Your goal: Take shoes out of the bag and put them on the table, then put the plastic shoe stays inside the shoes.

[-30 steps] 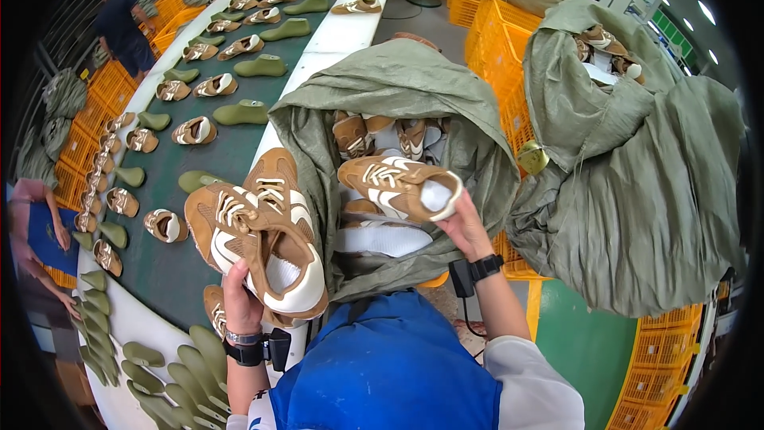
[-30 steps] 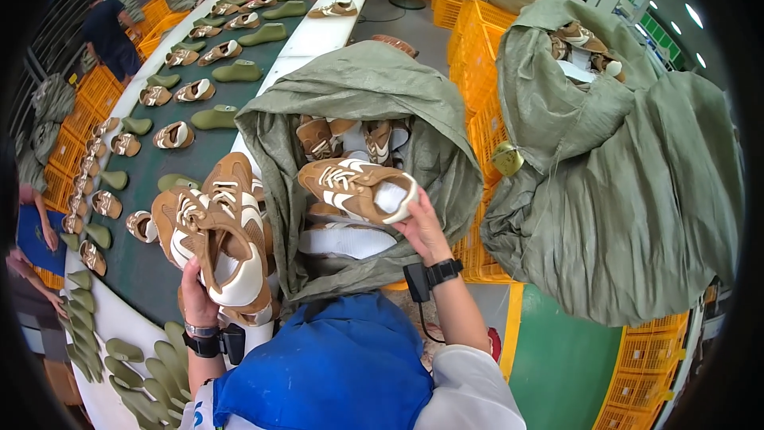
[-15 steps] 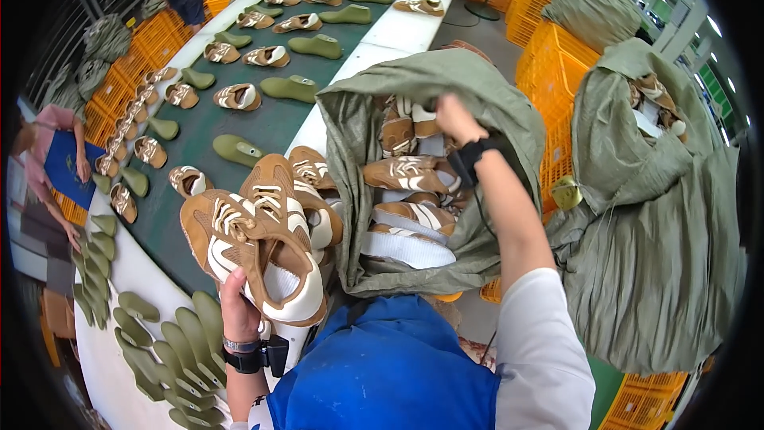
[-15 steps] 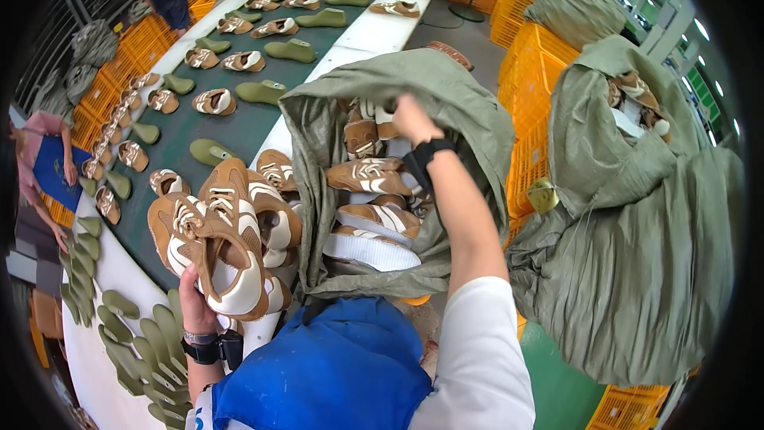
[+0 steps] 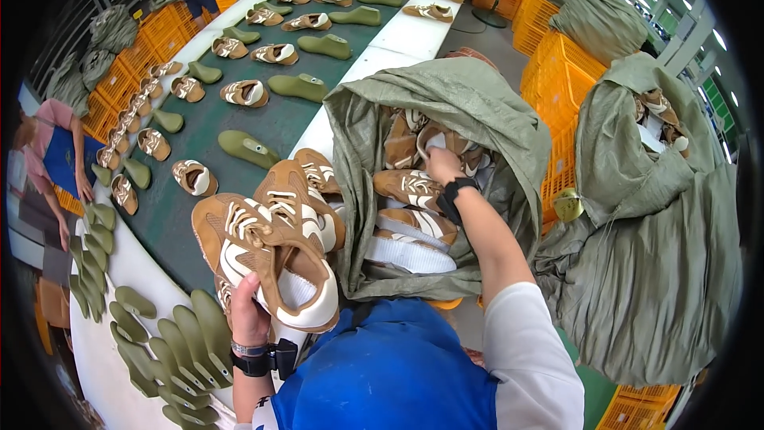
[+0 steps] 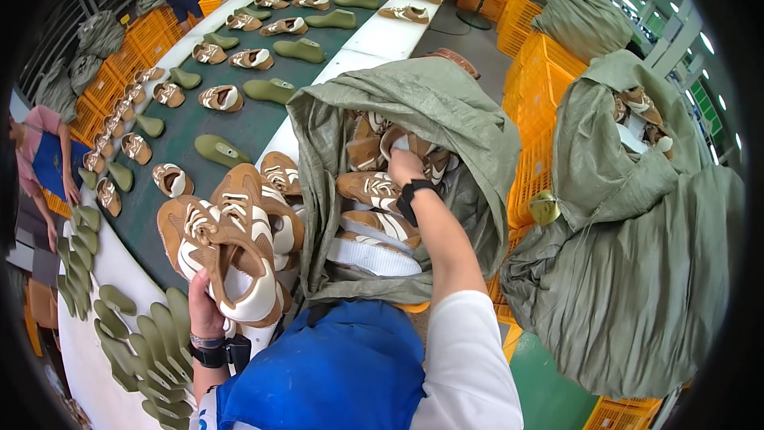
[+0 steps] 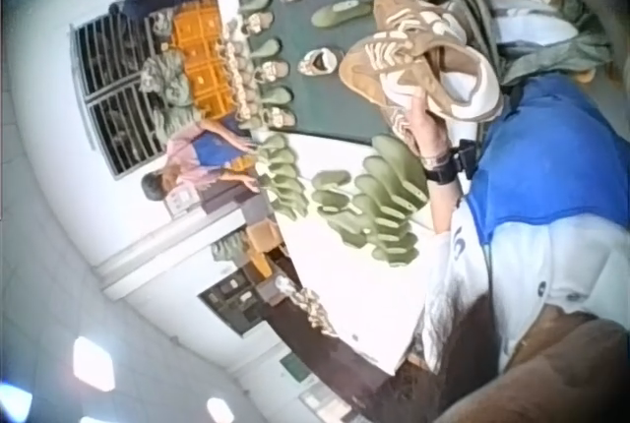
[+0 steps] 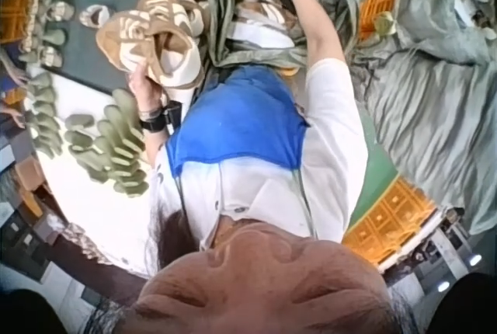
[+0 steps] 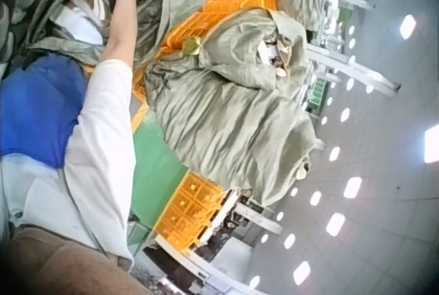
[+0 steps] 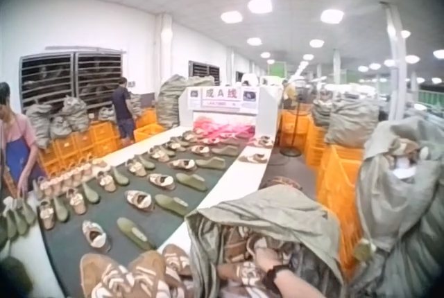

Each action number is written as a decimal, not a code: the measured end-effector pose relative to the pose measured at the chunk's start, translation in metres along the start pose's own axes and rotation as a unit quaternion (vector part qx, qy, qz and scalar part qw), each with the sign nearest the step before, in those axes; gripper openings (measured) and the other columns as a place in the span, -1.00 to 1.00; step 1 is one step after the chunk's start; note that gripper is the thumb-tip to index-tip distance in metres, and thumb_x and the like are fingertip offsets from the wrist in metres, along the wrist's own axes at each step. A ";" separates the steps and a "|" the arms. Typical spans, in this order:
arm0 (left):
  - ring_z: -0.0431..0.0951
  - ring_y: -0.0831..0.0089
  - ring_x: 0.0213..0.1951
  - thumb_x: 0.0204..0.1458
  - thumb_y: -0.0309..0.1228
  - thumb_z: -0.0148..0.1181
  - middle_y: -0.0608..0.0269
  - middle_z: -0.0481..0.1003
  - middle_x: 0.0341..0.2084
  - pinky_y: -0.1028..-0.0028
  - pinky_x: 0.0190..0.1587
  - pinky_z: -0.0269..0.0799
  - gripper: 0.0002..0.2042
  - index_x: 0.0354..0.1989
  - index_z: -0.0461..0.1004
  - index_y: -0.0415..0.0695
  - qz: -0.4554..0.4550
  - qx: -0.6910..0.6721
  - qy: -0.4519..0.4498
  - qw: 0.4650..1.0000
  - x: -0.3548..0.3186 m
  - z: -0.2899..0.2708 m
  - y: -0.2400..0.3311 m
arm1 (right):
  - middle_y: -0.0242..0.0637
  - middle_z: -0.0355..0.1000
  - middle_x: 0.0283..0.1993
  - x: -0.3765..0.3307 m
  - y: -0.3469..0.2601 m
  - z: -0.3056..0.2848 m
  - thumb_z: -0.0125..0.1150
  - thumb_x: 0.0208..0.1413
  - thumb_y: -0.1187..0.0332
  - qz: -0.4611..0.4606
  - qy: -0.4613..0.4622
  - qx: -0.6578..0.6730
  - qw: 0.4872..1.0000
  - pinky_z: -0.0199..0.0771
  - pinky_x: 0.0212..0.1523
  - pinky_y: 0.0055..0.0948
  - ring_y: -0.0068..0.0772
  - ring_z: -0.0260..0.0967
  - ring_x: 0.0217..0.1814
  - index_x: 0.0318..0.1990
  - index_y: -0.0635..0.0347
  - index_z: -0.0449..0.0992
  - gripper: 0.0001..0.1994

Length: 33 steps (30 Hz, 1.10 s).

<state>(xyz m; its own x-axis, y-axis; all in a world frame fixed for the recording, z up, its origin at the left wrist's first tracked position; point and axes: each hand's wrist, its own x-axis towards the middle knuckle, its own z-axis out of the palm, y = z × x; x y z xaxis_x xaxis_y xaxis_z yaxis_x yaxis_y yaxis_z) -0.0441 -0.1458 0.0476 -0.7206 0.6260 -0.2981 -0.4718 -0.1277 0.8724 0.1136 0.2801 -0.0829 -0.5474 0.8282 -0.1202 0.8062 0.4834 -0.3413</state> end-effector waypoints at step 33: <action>0.32 0.35 0.03 -0.14 -0.44 0.17 0.14 0.29 0.04 0.39 0.09 0.19 -0.38 0.16 0.10 -0.25 0.112 0.103 -0.044 0.987 -0.024 0.019 0.027 | -0.05 0.47 -0.29 -0.082 0.004 -0.050 0.09 -0.09 0.23 -0.161 -0.196 -0.087 0.963 0.39 -0.21 -0.26 0.01 0.40 -0.20 -0.23 0.12 0.52 -0.73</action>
<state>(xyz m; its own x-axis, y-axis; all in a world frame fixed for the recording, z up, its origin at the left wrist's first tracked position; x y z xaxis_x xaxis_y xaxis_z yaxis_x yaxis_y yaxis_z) -0.0298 -0.1500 0.0855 -0.7445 0.6648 -0.0615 -0.1859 -0.1180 0.9755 0.1727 0.2282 -0.0279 -0.7914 0.4726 -0.3878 0.5864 0.7660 -0.2633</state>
